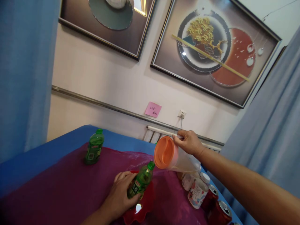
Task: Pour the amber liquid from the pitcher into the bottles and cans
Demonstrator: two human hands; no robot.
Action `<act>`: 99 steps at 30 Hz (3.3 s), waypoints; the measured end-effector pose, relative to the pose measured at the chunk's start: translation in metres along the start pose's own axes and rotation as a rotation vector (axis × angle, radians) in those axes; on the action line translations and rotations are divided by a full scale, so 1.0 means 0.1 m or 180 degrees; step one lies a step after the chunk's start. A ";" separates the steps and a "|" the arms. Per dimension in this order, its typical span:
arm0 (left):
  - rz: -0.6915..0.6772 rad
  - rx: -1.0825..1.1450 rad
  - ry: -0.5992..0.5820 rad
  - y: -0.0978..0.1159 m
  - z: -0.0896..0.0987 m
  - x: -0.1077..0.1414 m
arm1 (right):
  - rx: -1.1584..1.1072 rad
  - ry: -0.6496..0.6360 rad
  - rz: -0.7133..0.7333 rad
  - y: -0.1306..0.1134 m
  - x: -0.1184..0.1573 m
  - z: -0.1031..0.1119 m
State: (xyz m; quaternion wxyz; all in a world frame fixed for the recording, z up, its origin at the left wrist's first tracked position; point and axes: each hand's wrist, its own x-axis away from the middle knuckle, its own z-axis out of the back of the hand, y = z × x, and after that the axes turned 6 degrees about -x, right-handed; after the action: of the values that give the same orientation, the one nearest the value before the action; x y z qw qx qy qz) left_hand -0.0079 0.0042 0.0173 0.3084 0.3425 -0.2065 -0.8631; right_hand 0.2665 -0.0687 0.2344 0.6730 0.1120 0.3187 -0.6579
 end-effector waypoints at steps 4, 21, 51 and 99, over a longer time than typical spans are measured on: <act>0.0018 0.0008 0.0046 -0.01 0.00 0.00 | 0.0028 0.0030 0.0053 -0.02 0.00 0.01; 0.0027 -0.0045 0.0003 -0.01 -0.01 -0.01 | -0.0010 0.0056 0.0061 -0.03 -0.01 0.01; -0.0057 -0.0042 0.0165 -0.03 -0.02 -0.01 | 0.0020 0.0115 0.0205 -0.09 -0.02 0.08; -0.0053 -0.0039 0.0045 -0.04 -0.02 -0.01 | 0.0084 0.0196 0.0197 -0.12 -0.01 0.13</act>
State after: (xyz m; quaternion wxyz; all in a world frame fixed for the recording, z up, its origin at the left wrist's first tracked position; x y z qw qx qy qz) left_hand -0.0069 0.0073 0.0143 0.3047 0.3484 -0.1961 -0.8645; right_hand 0.2589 -0.0767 0.2484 0.6814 0.1508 0.3269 -0.6372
